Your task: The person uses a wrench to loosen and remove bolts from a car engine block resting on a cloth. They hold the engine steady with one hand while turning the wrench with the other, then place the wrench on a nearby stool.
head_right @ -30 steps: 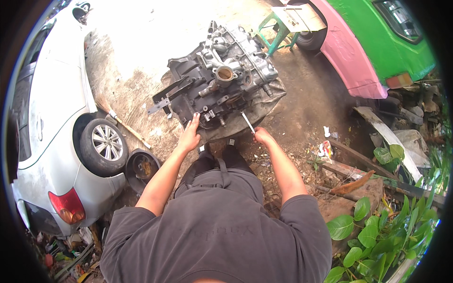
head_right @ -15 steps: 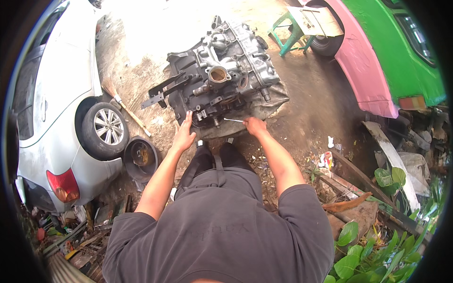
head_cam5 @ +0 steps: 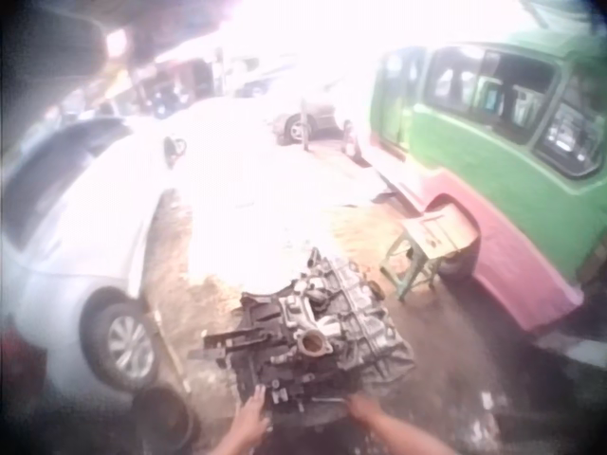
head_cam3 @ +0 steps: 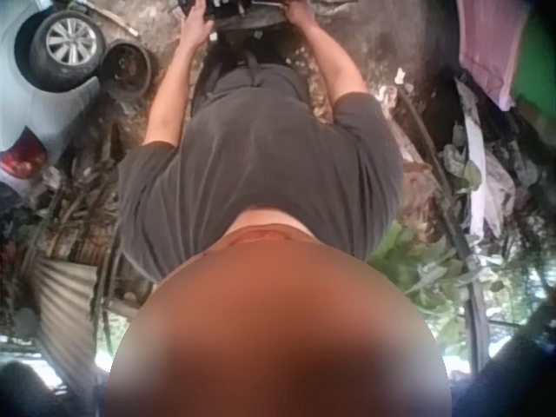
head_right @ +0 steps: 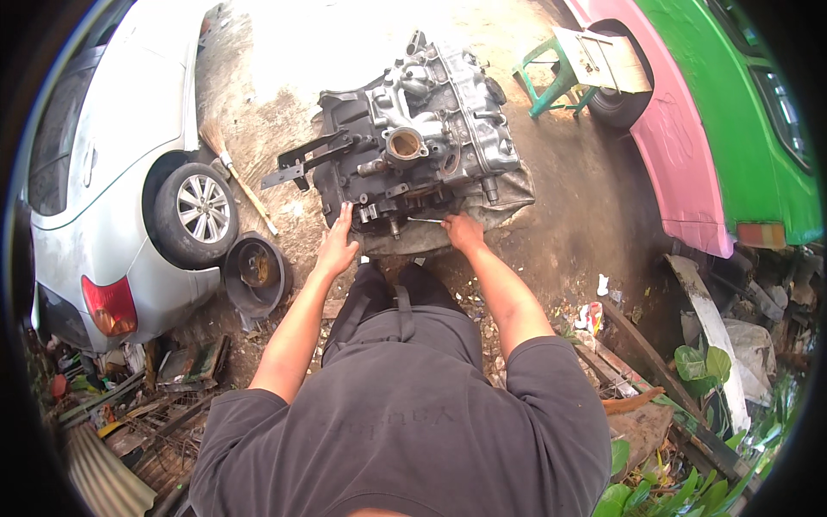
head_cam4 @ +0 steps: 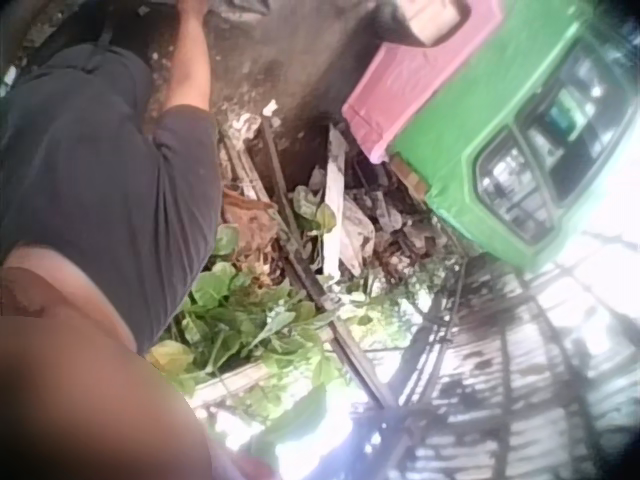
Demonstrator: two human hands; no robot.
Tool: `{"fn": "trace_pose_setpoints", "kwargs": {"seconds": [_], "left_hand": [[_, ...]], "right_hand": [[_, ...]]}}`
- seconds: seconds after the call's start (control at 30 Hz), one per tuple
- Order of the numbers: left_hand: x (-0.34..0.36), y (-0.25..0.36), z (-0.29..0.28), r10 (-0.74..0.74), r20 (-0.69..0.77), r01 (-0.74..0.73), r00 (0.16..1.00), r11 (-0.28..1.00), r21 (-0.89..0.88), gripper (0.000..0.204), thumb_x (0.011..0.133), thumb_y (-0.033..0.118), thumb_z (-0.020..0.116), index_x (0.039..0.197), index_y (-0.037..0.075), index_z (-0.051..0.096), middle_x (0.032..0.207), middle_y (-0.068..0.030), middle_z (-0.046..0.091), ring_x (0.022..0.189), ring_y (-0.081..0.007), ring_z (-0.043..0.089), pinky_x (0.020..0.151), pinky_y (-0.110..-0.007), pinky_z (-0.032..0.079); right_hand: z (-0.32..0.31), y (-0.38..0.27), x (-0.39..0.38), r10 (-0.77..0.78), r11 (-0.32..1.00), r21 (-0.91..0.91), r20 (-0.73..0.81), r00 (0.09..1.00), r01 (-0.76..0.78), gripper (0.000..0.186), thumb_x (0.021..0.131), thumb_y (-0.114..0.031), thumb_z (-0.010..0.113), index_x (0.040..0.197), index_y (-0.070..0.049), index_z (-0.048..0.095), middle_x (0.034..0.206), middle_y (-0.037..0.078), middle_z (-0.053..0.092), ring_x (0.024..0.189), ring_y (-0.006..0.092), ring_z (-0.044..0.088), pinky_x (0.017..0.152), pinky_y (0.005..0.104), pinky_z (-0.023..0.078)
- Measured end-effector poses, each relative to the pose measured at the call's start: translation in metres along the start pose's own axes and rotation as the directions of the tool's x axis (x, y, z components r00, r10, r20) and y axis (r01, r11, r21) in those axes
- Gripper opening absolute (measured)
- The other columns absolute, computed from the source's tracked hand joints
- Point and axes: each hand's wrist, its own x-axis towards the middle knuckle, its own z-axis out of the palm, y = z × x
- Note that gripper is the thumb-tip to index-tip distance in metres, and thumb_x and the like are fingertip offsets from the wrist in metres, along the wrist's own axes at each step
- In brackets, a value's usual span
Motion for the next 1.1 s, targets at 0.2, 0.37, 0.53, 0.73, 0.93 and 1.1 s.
{"fn": "trace_pose_setpoints", "kwargs": {"seconds": [0.2,0.37,0.53,0.73,0.93,1.1], "left_hand": [[-0.001,0.002,0.000,-0.010,0.005,0.010,1.000,1.000,-0.002,0.088,0.082,0.015,0.053,0.157,0.023,0.009,0.164,-0.0042,0.012,0.147,-0.0336,0.023,0.116,-0.060,0.017],[0.000,0.003,-0.002,-0.017,0.011,0.017,1.000,1.000,0.004,0.088,0.082,0.016,0.053,0.157,0.025,0.009,0.164,-0.0040,0.013,0.147,-0.0336,0.022,0.116,-0.061,0.017],[-0.001,0.004,-0.007,-0.018,0.021,0.018,1.000,1.000,0.010,0.087,0.082,0.016,0.053,0.157,0.026,0.010,0.164,-0.0035,0.014,0.147,-0.0335,0.023,0.116,-0.061,0.017],[0.000,-0.001,-0.009,0.013,0.027,-0.013,1.000,1.000,-0.003,0.087,0.082,0.016,0.054,0.157,0.024,0.011,0.163,-0.0040,0.016,0.146,-0.0335,0.025,0.117,-0.058,0.019],[0.001,-0.010,-0.009,0.069,0.031,-0.068,0.997,0.997,-0.032,0.089,0.081,0.016,0.053,0.157,0.027,0.009,0.163,-0.0053,0.015,0.146,-0.0335,0.025,0.117,-0.058,0.017],[0.005,-0.020,-0.013,0.115,0.065,-0.116,0.991,0.993,0.013,0.089,0.081,0.017,0.053,0.157,0.027,0.008,0.163,-0.0044,0.016,0.146,-0.0334,0.026,0.117,-0.058,0.019]], "right_hand": [[-0.005,0.001,0.004,-0.034,0.999,-0.042,-0.029,0.999,0.033,0.036,0.095,-0.043,0.053,0.114,-0.017,0.069,0.117,0.015,0.062,0.111,0.0359,0.059,0.091,0.0506,0.047],[-0.007,-0.004,0.004,-0.018,0.985,-0.172,-0.030,0.999,0.012,0.044,0.096,-0.047,0.051,0.111,-0.010,0.068,0.117,0.017,0.062,0.110,0.0364,0.060,0.091,0.0493,0.048],[-0.016,-0.003,0.010,-0.010,0.978,-0.210,0.006,1.000,0.011,0.048,0.093,-0.051,0.054,0.105,-0.007,0.070,0.106,0.017,0.067,0.102,0.0363,0.064,0.087,0.0487,0.050],[-0.045,0.001,0.011,-0.102,0.984,-0.149,-0.049,0.994,0.094,0.039,0.087,-0.044,0.065,0.099,-0.008,0.071,0.099,0.017,0.069,0.097,0.0349,0.066,0.082,0.0460,0.053],[-0.061,-0.026,-0.023,-0.094,0.994,0.032,-0.242,0.966,0.105,0.026,0.084,-0.030,0.068,0.099,-0.009,0.072,0.095,0.015,0.071,0.092,0.0339,0.067,0.080,0.0440,0.053],[-0.060,-0.077,-0.048,-0.037,0.912,0.379,-0.300,0.953,0.154,0.021,0.079,-0.023,0.067,0.093,-0.007,0.074,0.093,0.016,0.071,0.089,0.0337,0.068,0.080,0.0404,0.053]]}}
